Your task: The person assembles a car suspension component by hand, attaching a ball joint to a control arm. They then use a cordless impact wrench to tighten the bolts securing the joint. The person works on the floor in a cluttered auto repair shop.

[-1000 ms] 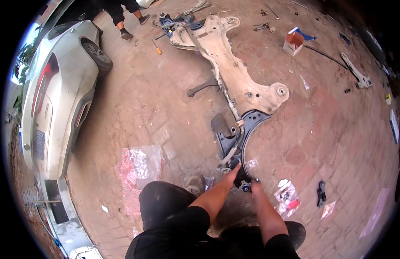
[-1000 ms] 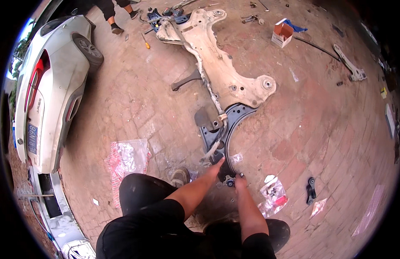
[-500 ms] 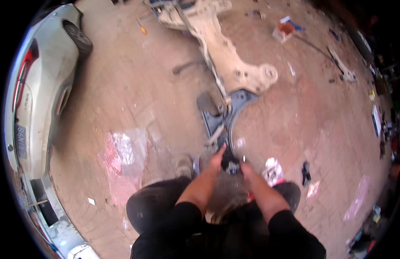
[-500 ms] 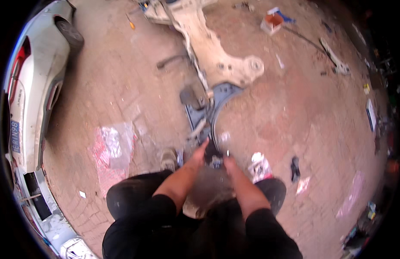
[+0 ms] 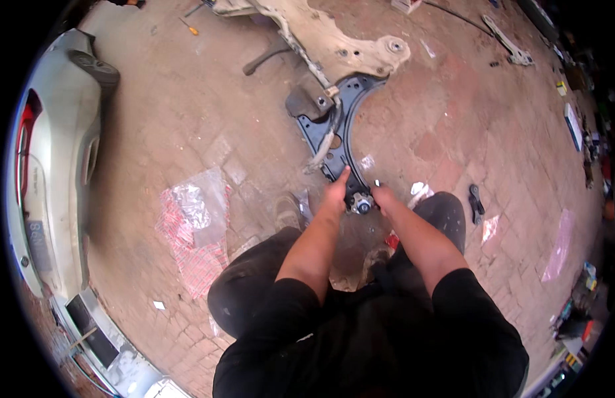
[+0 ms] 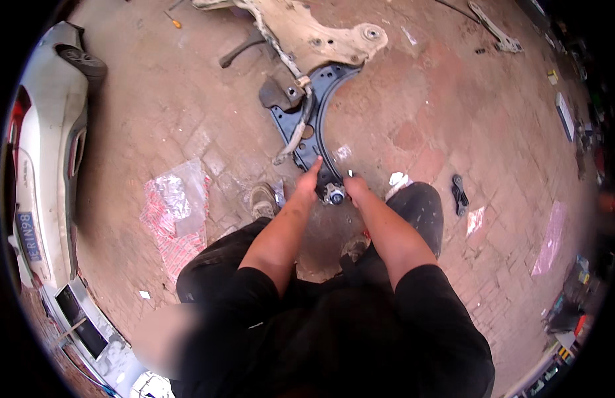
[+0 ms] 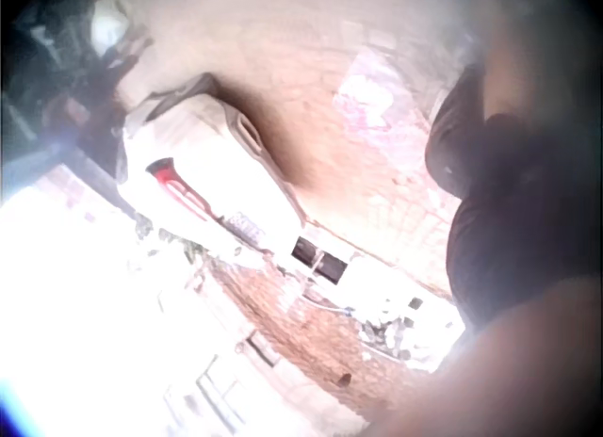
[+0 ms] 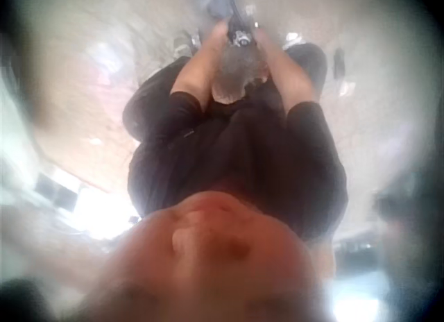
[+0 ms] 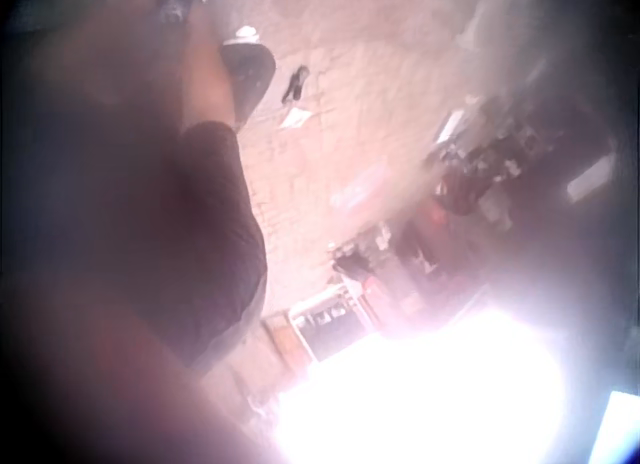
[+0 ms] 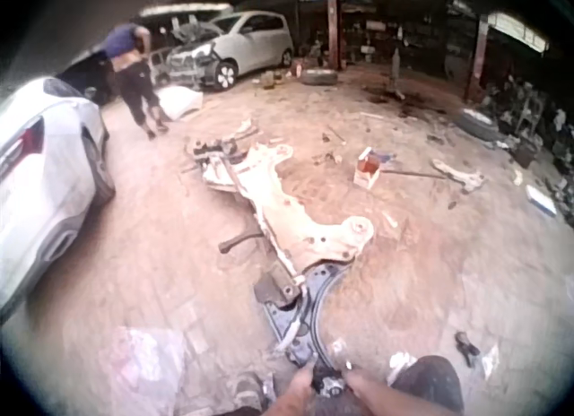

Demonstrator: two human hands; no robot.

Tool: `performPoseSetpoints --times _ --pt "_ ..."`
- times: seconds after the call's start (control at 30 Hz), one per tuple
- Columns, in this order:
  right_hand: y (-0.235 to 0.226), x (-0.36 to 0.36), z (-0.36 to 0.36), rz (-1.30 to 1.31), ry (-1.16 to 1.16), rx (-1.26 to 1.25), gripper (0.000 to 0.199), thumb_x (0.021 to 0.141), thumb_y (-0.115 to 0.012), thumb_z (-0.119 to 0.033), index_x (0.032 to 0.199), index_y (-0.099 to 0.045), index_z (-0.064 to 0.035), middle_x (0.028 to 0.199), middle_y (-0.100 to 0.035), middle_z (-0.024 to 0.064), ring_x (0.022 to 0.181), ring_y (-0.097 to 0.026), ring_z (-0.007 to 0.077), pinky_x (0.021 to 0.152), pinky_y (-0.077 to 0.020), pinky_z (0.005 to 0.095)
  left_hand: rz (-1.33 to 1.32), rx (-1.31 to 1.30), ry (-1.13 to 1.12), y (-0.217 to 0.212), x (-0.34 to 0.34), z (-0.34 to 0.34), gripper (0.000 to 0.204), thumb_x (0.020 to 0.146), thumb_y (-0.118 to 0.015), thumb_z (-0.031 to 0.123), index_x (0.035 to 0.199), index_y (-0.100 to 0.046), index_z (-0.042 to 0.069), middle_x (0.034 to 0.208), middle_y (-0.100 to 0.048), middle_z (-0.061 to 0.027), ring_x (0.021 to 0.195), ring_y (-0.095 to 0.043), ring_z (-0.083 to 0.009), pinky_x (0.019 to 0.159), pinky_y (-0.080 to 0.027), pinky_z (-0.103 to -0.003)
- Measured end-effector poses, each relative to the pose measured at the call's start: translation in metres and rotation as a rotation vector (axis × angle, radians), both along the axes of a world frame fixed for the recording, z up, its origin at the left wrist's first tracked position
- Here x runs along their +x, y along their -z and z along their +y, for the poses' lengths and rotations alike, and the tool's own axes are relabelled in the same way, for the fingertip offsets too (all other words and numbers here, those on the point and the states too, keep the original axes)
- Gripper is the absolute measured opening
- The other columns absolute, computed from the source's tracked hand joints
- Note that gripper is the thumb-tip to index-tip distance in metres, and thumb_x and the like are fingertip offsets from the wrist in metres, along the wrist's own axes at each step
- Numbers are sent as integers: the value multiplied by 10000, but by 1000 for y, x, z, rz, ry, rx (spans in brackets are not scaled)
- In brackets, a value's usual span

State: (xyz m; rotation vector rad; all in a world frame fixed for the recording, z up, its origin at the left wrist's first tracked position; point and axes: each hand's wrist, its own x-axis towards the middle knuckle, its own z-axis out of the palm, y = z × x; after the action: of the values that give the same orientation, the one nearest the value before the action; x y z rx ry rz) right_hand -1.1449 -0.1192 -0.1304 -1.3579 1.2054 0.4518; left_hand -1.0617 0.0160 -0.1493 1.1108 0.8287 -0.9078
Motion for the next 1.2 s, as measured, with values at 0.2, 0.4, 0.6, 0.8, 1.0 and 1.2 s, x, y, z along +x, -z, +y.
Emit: performPoseSetpoints --times 0.2,0.4,0.6,0.8,1.0,1.2 --pt "-8 -3 5 -34 44 10 249 836 -496 -143 1010 -570 19 670 -567 139 488 -526 213 385 -340 364 -105 150 -23 -28 0 -4 820 709 -835 427 1204 -520 -146 1144 -621 -187 950 -646 -245 832 -533 -382" --pt "-41 -7 4 -41 55 14 198 844 -486 -142 917 -579 17 635 -545 124 476 -502 204 372 -315 354 -46 93 -9 -56 -6 -9 824 713 -833 421 1212 -506 -148 1114 -638 -191 912 -663 -263 789 -555 -404" --pt "-42 -6 7 -13 113 77 190 852 -483 -149 796 -593 -4 638 -548 114 471 -493 201 369 -316 350 -11 55 -2 -51 -6 -11 700 776 -784 412 1190 -528 -92 1077 -660 -168 893 -666 -286 808 -548 -445" --pt "-25 -2 4 -87 51 243 192 851 -487 -136 746 -604 -25 612 -547 98 448 -480 193 367 -315 351 4 -68 44 -26 -3 4 537 851 -683 468 1116 -600 10 1045 -680 -124 892 -664 -281 852 -528 -477" --pt "-25 -9 -6 -155 -78 23 183 761 -571 -112 787 -654 49 649 -615 152 520 -604 259 439 -427 432 23 -47 147 -73 -2 -11 626 871 -624 526 1236 -560 21 1203 -628 -135 1020 -634 -303 937 -486 -480" --pt "-49 -19 -14 -288 -315 -253 345 812 -628 -160 1139 -630 -50 1109 -653 207 1034 -630 335 852 -489 390 -9 13 142 -33 9 15 884 708 -767 587 1276 -512 -40 1215 -611 -150 1051 -621 -293 951 -470 -478"
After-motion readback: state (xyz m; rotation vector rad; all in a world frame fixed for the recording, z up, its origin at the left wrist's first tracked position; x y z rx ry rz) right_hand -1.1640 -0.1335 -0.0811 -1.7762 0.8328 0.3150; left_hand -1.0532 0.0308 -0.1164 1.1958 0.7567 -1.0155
